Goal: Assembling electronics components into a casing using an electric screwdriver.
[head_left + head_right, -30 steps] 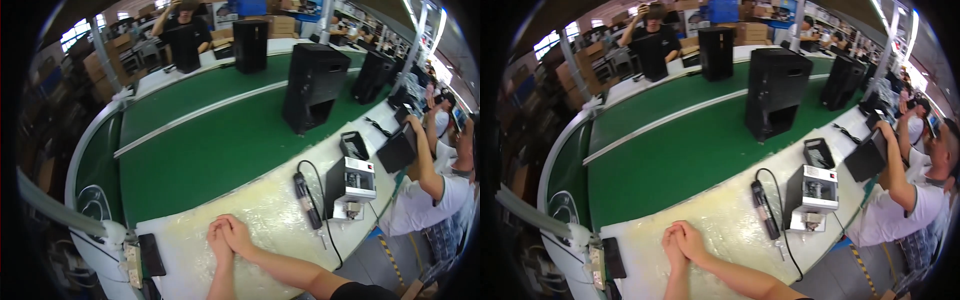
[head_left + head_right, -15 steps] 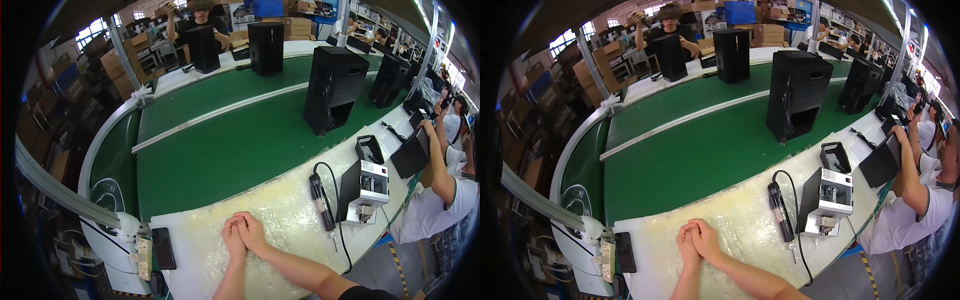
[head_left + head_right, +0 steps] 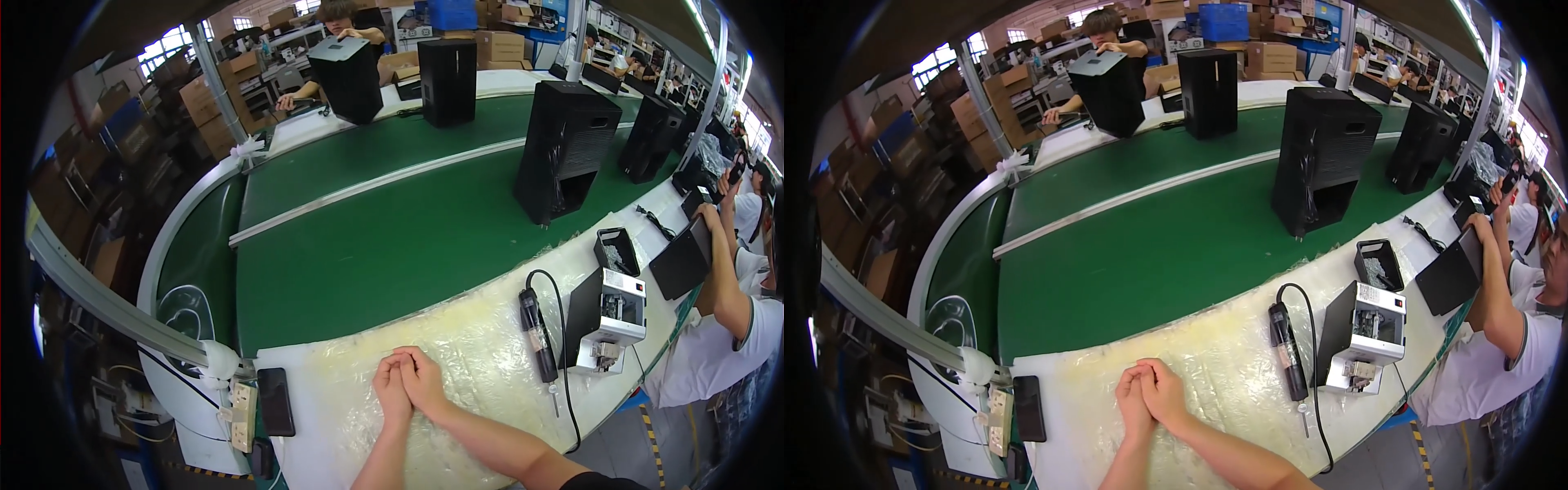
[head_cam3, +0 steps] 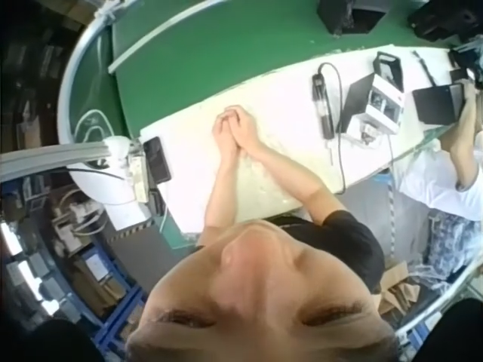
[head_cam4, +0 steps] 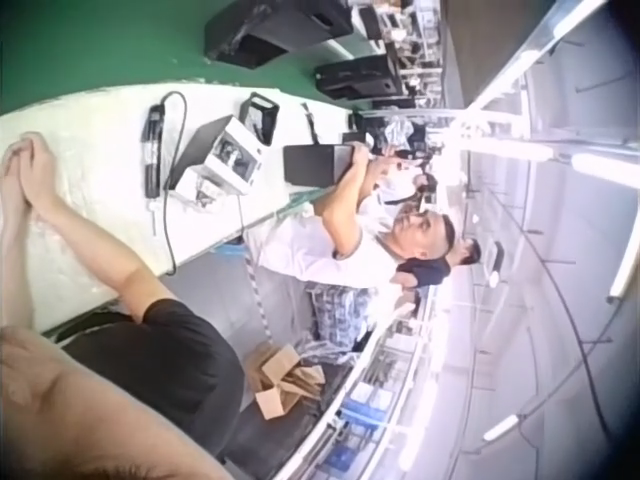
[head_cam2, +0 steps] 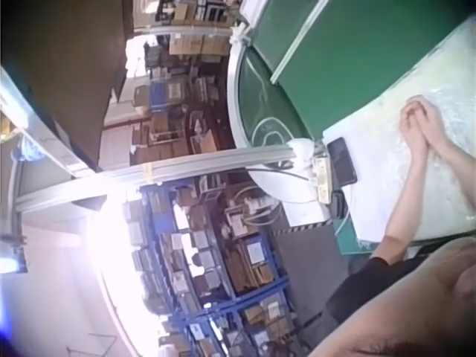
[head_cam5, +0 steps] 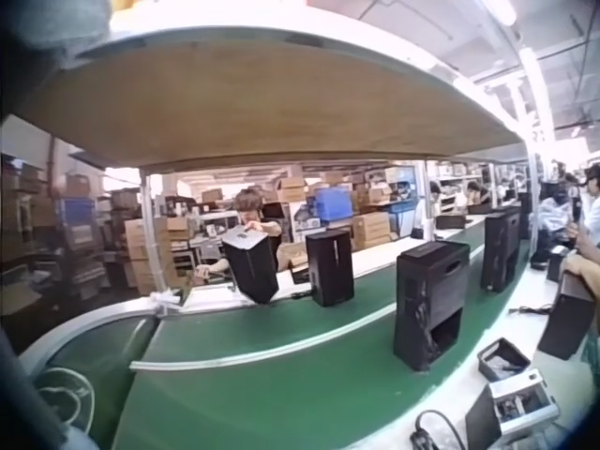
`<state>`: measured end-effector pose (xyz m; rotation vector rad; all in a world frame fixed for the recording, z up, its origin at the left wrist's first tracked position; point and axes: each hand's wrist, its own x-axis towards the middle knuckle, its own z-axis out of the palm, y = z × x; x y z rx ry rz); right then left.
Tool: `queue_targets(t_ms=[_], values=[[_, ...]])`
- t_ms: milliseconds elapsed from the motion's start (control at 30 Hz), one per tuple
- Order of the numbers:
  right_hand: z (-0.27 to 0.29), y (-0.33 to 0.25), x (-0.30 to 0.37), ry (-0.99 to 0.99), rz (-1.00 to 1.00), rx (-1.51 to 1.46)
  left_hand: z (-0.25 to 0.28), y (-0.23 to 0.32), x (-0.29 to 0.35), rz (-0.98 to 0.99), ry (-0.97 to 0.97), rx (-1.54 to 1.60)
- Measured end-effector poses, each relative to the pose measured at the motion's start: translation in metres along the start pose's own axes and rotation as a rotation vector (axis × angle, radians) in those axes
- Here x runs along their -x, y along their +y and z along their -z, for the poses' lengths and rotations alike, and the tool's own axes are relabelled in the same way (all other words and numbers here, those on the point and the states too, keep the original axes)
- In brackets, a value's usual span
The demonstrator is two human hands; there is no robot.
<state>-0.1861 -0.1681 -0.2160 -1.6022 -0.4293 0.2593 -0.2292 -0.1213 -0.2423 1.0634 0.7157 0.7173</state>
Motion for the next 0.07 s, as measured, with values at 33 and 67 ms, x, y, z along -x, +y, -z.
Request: queue_targets(t_ms=[33, 67], values=[[0.0004, -0.0012, -0.0004, -0.005, -0.010, -0.002, 0.0006, -0.0008, -0.0006, -0.003, -0.003, -0.005], [0.0005, -0.0023, 0.0003, -0.006, -0.024, -0.005, 0.0023, -0.0020, -0.0007, -0.004, -0.008, -0.012]])
